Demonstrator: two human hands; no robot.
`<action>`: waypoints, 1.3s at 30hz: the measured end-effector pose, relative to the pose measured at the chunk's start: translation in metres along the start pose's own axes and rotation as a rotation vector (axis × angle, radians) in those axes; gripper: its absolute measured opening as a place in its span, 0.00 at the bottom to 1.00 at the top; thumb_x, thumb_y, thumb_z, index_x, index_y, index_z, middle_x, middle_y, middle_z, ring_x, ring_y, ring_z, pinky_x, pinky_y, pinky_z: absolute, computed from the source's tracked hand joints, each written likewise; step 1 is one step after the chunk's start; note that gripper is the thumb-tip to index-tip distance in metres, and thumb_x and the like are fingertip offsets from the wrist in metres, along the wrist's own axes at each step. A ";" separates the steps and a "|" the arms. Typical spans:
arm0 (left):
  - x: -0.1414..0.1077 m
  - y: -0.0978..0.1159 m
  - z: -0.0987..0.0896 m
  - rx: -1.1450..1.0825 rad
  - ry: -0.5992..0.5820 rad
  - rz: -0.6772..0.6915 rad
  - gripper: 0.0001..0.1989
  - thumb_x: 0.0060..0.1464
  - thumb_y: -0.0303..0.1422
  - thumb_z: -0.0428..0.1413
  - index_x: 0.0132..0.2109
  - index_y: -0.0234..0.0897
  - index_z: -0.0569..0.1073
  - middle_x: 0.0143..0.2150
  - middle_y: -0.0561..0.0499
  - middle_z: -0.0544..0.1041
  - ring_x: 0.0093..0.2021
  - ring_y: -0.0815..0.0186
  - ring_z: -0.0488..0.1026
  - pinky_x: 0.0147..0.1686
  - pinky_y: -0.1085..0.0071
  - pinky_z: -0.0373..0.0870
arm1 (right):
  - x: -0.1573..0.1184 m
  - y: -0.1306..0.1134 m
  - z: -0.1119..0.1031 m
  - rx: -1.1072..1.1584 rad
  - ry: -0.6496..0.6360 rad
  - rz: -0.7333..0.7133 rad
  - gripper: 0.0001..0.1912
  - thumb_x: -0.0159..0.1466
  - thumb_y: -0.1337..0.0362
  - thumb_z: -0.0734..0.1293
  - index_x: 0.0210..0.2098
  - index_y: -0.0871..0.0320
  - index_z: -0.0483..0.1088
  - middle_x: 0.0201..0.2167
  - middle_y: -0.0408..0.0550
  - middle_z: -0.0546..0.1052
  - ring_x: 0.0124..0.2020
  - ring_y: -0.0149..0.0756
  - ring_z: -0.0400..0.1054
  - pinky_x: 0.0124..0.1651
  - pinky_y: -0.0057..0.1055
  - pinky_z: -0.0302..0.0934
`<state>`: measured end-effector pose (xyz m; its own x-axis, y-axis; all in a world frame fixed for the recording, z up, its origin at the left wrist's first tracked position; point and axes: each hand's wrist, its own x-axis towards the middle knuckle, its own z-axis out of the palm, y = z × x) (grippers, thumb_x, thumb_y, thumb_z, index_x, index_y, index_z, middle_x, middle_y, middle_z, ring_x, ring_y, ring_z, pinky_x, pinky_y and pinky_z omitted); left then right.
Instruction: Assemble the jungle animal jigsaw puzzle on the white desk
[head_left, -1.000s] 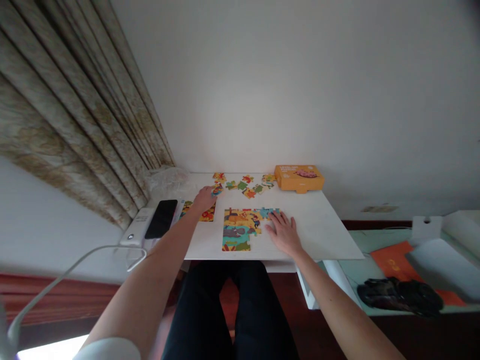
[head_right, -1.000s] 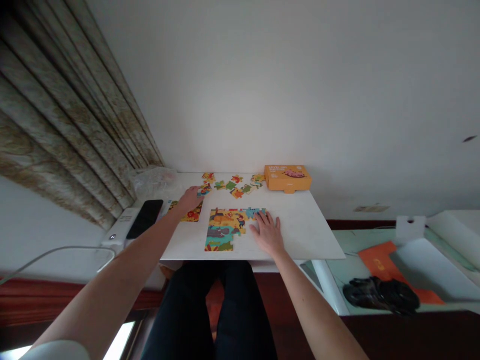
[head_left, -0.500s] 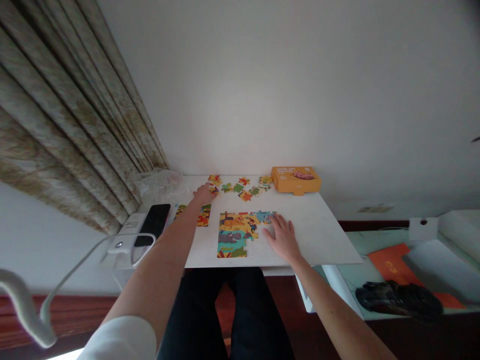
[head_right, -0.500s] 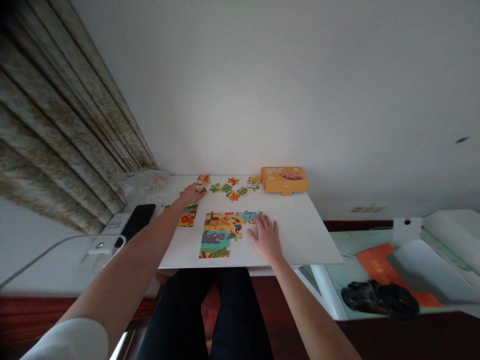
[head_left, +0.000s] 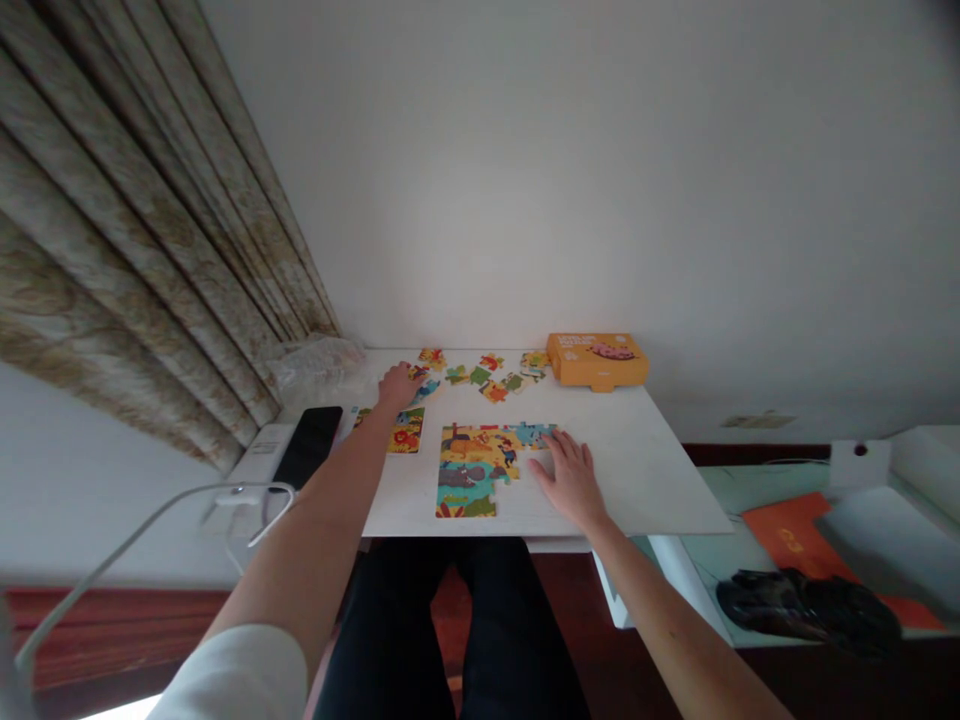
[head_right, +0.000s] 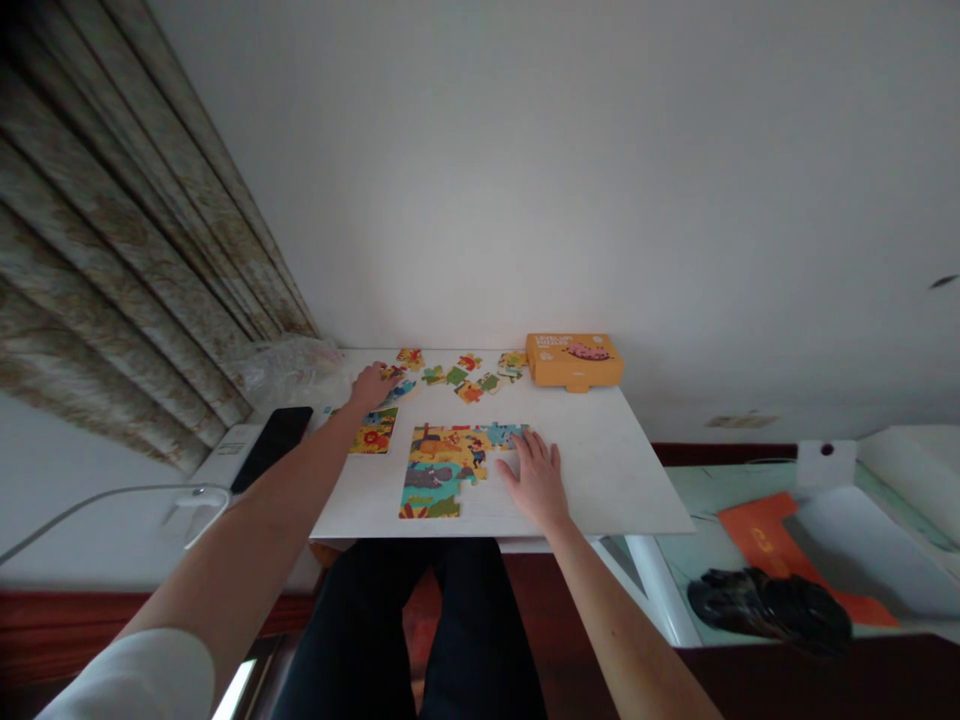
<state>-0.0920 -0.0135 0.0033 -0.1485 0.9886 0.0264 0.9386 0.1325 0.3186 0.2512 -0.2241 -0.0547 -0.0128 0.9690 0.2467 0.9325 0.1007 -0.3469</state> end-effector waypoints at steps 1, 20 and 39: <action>-0.004 0.003 0.000 0.045 -0.002 0.040 0.23 0.64 0.45 0.55 0.59 0.36 0.72 0.60 0.35 0.74 0.61 0.47 0.70 0.57 0.55 0.66 | 0.000 0.000 0.000 0.000 -0.001 -0.002 0.27 0.72 0.50 0.60 0.65 0.57 0.65 0.68 0.62 0.66 0.71 0.53 0.55 0.71 0.60 0.43; -0.001 0.057 0.007 -0.040 -0.318 0.165 0.29 0.38 0.29 0.72 0.51 0.35 0.78 0.46 0.41 0.83 0.49 0.48 0.79 0.49 0.60 0.74 | 0.002 -0.001 -0.004 -0.007 -0.014 0.011 0.28 0.72 0.49 0.59 0.65 0.59 0.65 0.68 0.63 0.66 0.70 0.52 0.56 0.71 0.59 0.43; -0.201 0.150 0.090 -1.381 -0.265 -0.150 0.12 0.44 0.33 0.69 0.33 0.37 0.74 0.27 0.52 0.78 0.29 0.65 0.78 0.33 0.70 0.75 | -0.001 0.014 -0.012 0.597 0.227 0.098 0.26 0.69 0.45 0.63 0.54 0.58 0.72 0.46 0.57 0.81 0.41 0.44 0.74 0.45 0.40 0.69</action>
<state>0.1069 -0.1859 -0.0395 -0.0112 0.9760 -0.2174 -0.1593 0.2129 0.9640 0.2682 -0.2263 -0.0486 0.1994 0.9150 0.3507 0.5630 0.1859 -0.8053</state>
